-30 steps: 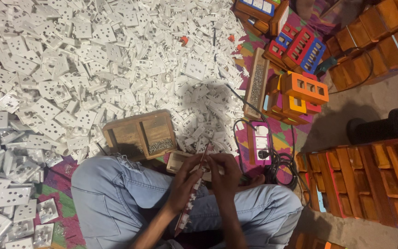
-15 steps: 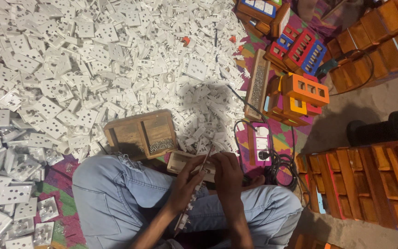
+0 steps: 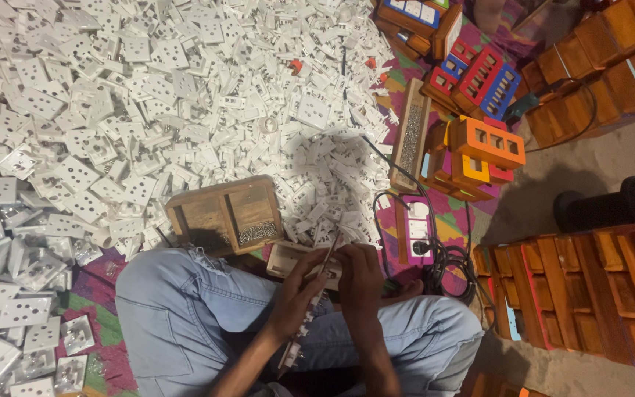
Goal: The person sits on the floor and assembles white electrical socket components onto a red power strip. They pick up individual sockets and screws from a wooden box and the surrounding pile, then attach them to the strip by hand.
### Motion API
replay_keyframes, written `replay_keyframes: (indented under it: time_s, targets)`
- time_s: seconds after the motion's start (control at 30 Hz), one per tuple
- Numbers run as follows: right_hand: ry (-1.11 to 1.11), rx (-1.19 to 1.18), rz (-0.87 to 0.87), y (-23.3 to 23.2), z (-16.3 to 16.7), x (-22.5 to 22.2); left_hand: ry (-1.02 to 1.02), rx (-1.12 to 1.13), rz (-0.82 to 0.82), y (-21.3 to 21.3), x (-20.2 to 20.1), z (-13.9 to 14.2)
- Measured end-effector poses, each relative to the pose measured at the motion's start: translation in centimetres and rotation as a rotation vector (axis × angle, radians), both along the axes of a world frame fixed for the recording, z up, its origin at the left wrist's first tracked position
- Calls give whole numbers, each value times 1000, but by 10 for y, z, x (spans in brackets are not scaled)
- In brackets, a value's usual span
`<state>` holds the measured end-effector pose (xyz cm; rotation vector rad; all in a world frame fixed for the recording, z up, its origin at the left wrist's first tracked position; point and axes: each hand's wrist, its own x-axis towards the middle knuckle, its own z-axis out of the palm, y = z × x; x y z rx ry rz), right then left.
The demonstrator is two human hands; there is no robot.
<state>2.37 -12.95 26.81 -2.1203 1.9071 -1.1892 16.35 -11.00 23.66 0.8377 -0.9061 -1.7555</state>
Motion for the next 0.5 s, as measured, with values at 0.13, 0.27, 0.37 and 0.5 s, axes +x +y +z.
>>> replay_keyframes:
  time_s: [0.13,0.27,0.37,0.5]
  targets:
    - [-39,4,8,-5,4,1,-17,-26,28,-5,1,4]
    - [-90,44,8,-7,9,2,8,-44,44,-7,0,3]
    - [-146,113,32,-7,16,0,41,-47,41,-6,-1,3]
    - [-249,228,78,-10,29,-5,73,-16,36,-7,-2,5]
